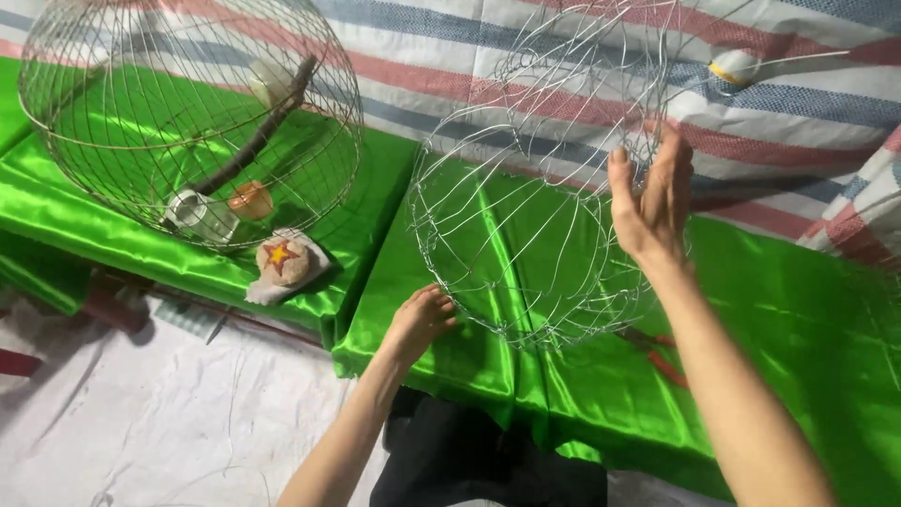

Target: Manually assembling a wire structure by twisting and connecting thin metal wires to form a cage.

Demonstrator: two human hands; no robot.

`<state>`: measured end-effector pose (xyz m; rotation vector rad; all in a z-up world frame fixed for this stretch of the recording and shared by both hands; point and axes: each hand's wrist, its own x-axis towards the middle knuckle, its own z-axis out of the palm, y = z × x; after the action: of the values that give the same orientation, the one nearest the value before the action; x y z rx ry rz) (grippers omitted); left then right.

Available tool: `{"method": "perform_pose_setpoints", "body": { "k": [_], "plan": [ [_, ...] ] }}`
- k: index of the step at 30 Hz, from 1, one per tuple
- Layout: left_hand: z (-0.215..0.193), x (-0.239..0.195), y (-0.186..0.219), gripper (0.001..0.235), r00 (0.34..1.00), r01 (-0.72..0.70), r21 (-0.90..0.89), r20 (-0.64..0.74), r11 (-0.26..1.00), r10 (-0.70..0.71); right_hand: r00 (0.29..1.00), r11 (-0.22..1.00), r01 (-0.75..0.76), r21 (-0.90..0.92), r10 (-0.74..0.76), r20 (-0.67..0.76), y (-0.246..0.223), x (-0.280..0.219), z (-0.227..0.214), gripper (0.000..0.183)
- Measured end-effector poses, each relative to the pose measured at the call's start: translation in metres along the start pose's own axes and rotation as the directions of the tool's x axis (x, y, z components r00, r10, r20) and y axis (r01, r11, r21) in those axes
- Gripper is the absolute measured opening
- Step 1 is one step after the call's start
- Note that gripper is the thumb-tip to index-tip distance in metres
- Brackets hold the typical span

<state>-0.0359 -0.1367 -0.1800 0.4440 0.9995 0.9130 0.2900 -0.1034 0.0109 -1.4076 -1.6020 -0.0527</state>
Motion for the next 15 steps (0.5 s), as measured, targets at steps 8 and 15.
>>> {"method": "perform_pose_setpoints", "body": {
  "k": [8,15],
  "plan": [
    [0.018,0.0,-0.031,0.062,0.991,-0.041,-0.274,-0.136,0.961,0.004,0.994,0.988,-0.107,-0.112,0.11,0.022,-0.047,-0.01,-0.002,0.075],
    [0.029,-0.002,-0.028,0.056,0.992,0.047,-0.39,-0.089,0.92,-0.088,0.985,0.978,-0.166,-0.122,0.171,0.032,-0.063,-0.005,-0.007,0.078]
  ]
}}
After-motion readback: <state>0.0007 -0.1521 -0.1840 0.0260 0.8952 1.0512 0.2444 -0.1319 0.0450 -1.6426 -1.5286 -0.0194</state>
